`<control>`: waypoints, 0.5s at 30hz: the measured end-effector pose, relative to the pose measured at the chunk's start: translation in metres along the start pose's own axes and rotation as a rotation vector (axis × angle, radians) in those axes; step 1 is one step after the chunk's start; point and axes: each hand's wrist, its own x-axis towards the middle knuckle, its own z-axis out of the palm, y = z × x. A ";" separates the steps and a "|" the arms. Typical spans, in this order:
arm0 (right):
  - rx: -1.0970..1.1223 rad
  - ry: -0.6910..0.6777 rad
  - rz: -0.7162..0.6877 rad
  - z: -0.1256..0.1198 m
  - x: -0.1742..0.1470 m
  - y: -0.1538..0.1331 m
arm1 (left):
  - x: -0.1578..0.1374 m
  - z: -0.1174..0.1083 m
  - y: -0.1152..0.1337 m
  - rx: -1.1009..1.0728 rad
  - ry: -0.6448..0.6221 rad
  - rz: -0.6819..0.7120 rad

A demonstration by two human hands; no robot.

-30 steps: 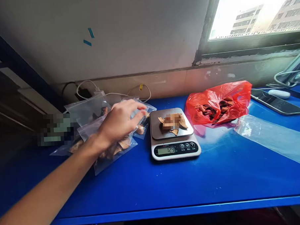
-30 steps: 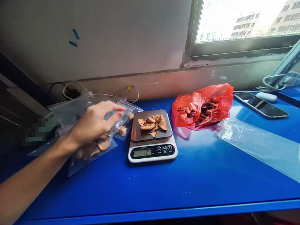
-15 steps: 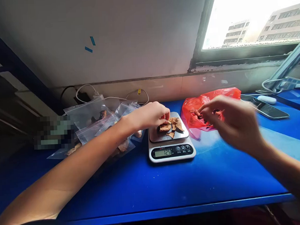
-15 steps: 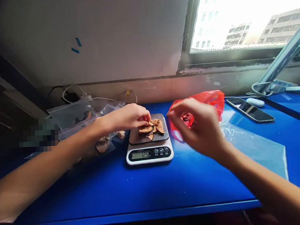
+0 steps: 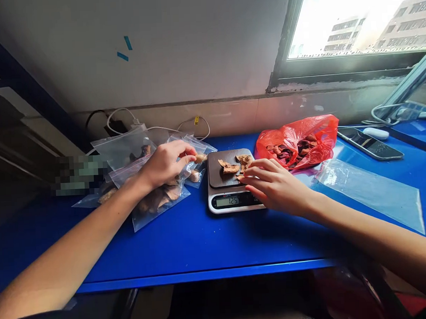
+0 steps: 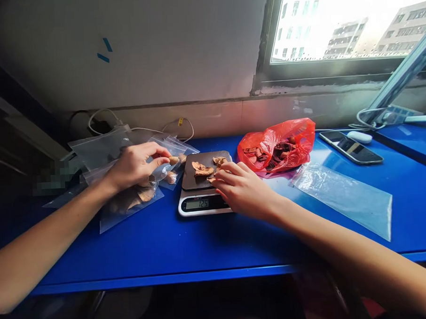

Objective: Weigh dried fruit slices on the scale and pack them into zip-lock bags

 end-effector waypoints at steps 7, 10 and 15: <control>0.096 0.063 -0.016 0.001 0.001 0.000 | -0.011 0.000 0.014 -0.306 0.104 -0.161; 0.355 0.134 0.101 -0.013 0.010 -0.009 | -0.015 -0.002 0.043 -0.518 0.091 -0.203; 0.666 0.129 0.171 -0.032 0.035 -0.024 | -0.025 0.005 0.078 -0.750 0.032 -0.250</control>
